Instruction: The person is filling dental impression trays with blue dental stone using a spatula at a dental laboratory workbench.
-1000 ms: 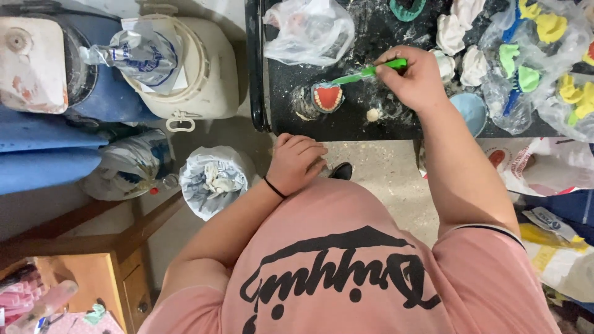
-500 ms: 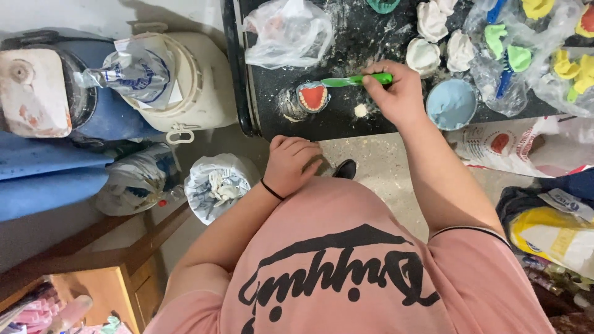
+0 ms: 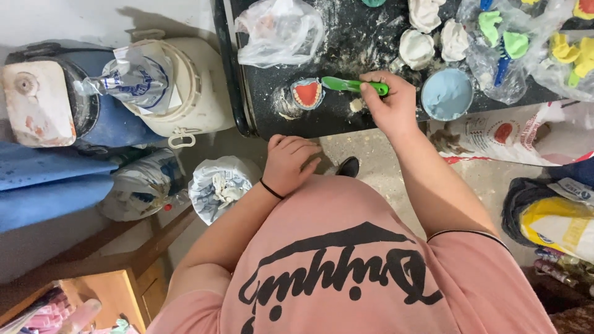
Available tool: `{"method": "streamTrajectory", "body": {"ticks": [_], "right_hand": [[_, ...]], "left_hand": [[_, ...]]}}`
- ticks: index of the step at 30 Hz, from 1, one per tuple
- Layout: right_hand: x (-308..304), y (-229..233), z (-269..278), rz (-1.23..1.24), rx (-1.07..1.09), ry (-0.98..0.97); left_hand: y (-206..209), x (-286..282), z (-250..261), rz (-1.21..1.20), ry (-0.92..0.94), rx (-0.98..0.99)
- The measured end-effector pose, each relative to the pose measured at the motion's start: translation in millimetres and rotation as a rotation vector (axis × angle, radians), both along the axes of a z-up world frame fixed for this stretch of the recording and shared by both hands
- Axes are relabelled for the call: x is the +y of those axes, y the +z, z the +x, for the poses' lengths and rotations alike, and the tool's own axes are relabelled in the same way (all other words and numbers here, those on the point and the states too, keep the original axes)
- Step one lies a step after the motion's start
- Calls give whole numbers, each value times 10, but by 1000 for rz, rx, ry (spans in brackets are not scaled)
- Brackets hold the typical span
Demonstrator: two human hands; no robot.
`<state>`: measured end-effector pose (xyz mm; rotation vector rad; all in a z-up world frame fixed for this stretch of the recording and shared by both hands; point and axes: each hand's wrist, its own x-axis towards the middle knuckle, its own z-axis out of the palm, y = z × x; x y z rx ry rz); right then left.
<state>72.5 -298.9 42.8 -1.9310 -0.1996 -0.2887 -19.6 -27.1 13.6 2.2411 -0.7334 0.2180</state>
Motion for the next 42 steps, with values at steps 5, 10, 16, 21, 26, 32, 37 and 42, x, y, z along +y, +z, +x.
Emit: {"method": "streamTrajectory", "body": {"ticks": [5, 10, 16, 21, 26, 32, 37, 42], "right_hand": [[-40, -159, -64, 37, 34, -39], [-228, 1, -344, 230, 105, -146], [-1033, 454, -883, 770, 27, -577], [-1545, 290, -1496, 620, 86, -610], [-1681, 5, -1624, 121, 92, -627], [-1748, -147, -1272, -713, -18, -397], [-1961, -253, -1150, -954, -134, -227], [-2426, 81, -1342, -1043, -182, -159]], "left_hand": [[3, -11, 2, -8, -12, 6], [4, -10, 12, -38, -47, -13], [-29, -119, 131, -31, -161, -47], [-109, -503, 299, -39, -303, -191], [82, -1369, 583, 13, -293, -95], [16, -2512, 882, 331, -73, -108], [-22, -2778, 807, 521, 137, -207], [-147, -2852, 709, 240, 181, -173]]}}
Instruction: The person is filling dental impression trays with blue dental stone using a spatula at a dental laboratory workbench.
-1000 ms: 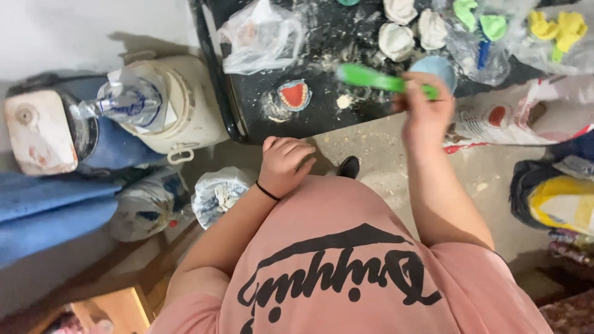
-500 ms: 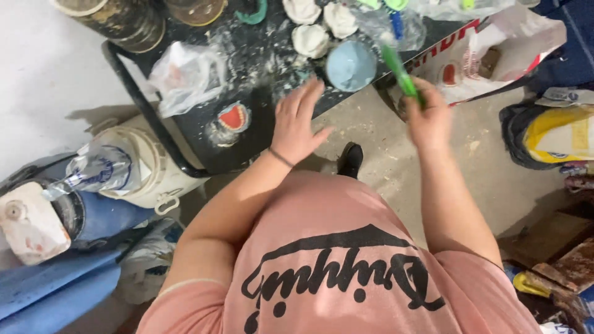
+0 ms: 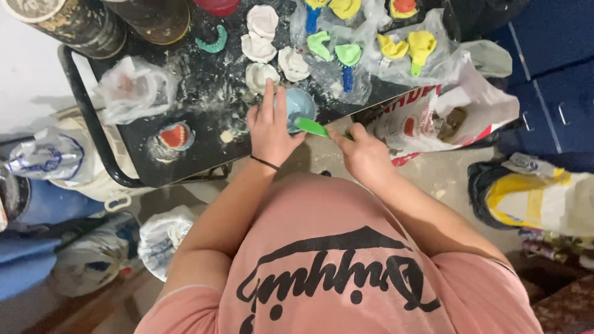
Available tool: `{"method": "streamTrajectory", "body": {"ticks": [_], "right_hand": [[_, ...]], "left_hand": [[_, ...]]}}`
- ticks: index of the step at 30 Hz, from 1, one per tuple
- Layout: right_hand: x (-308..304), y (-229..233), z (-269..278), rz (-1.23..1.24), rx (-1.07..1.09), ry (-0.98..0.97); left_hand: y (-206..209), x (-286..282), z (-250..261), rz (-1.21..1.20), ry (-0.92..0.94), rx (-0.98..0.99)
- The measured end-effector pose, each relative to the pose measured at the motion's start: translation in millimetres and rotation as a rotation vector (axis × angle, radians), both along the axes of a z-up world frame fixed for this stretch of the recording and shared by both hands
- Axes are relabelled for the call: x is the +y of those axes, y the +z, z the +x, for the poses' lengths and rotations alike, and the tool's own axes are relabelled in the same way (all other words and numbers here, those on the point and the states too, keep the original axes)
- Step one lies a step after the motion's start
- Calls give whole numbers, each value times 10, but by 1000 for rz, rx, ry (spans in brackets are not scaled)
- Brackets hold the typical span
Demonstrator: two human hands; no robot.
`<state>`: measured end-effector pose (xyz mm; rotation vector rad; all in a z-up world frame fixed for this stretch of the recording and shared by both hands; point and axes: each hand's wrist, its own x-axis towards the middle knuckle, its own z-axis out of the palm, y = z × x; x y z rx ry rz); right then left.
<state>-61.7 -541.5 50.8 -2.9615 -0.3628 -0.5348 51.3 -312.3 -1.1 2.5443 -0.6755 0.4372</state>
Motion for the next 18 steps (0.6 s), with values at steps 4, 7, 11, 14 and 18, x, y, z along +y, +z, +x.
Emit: {"method": "streamTrajectory", "body": {"ticks": [4, 7, 11, 14, 18], "right_hand": [[-613, 3, -55, 129, 124, 141], [-977, 83, -2, 418, 140, -11], [-1306, 81, 13, 908, 145, -86], [-1431, -121, -20, 1295, 215, -230], [-1335, 135, -47, 1612, 304, -408]], "left_hand": [[36, -26, -74, -4, 19, -62], [228, -98, -171, 19, 41, -2], [457, -276, -110, -47, 77, -23], [302, -502, 319, -11, 38, -63], [1038, -1165, 1122, 190, 23, 521]]}}
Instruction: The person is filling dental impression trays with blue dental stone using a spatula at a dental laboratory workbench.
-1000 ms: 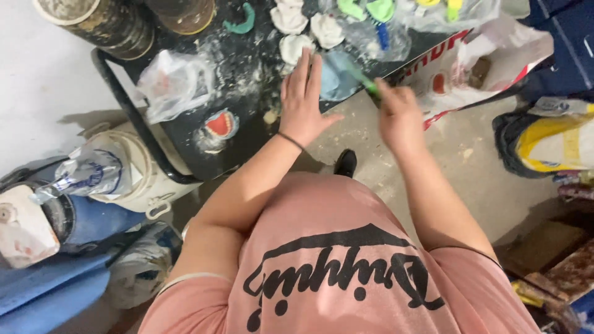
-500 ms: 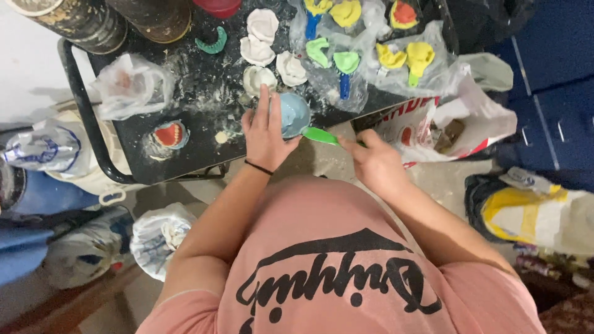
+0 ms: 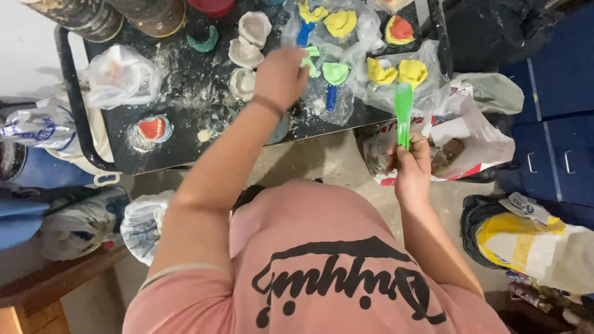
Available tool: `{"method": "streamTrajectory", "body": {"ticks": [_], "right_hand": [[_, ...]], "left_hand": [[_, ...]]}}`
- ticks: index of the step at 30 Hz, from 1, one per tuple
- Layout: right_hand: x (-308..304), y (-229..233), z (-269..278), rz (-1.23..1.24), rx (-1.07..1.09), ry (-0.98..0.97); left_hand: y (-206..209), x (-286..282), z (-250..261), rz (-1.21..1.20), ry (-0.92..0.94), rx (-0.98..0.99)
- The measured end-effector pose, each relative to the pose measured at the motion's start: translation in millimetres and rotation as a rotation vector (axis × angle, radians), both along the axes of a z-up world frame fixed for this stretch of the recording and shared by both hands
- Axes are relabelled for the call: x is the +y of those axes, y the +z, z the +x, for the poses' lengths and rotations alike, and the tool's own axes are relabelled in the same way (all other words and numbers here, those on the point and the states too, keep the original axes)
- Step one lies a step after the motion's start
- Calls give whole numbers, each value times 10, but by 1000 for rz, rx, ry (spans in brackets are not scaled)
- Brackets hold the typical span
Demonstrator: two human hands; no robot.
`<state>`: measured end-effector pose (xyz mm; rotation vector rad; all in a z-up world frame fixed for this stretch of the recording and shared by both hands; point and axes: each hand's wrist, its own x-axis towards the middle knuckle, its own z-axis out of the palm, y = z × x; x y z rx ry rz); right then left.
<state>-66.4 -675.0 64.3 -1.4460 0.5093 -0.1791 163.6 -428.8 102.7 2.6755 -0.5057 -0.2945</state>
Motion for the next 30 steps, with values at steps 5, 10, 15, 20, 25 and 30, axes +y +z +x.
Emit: {"method": "streamTrajectory", "body": {"ticks": [5, 10, 15, 20, 25, 30], "right_hand": [[-184, -105, -159, -34, -76, -5], [-432, -141, -314, -160, -105, -2], [-611, -302, -370, -216, -129, -13], [-636, -271, -292, -284, -73, -16], [-622, -144, -226, -429, 16, 6], [-683, -197, -241, -457, -44, -24]], "left_hand": [[-1009, -335, 1119, 60, 150, -31], [-1122, -432, 1353, 274, 279, 158], [-1161, -414, 1465, 350, 244, 199], [-1137, -368, 1498, 320, 244, 218], [-1024, -382, 1444, 292, 293, 281], [-1080, -290, 1519, 326, 290, 349]]}}
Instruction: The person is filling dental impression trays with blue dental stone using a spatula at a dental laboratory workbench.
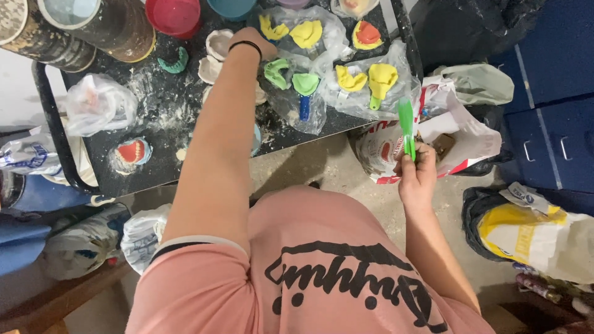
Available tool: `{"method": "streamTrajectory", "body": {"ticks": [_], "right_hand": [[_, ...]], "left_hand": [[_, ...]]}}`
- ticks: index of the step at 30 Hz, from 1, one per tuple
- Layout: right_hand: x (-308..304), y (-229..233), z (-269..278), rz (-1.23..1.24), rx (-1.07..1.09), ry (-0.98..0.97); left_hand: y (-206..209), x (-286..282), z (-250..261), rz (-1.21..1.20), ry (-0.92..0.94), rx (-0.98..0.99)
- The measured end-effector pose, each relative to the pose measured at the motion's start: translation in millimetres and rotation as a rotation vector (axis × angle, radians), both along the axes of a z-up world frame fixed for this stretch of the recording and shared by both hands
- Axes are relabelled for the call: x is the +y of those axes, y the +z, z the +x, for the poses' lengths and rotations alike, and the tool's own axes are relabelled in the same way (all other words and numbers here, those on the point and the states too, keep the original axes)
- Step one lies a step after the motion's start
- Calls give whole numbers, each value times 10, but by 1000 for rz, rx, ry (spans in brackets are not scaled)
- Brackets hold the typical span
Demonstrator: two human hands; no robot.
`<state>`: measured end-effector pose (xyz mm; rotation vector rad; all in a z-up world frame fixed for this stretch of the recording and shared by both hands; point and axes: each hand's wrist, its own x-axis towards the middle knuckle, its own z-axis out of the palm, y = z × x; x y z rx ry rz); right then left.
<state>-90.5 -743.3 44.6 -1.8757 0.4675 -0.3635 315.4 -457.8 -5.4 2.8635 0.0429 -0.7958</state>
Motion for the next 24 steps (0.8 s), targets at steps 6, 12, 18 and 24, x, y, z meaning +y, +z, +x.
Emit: {"method": "streamTrajectory", "body": {"ticks": [6, 12, 18, 24], "right_hand": [[-101, -150, -87, 74, -13, -17], [-93, -130, -84, -13, -7, -9], [144, 17, 43, 30, -26, 49], [509, 232, 175, -19, -71, 239]], "left_hand": [[74, 418, 60, -125, -317, -103], [340, 732, -378, -657, -217, -476], [1067, 696, -1368, -1094, -288, -541], [1251, 892, -1872, -1107, -279, -597]]}}
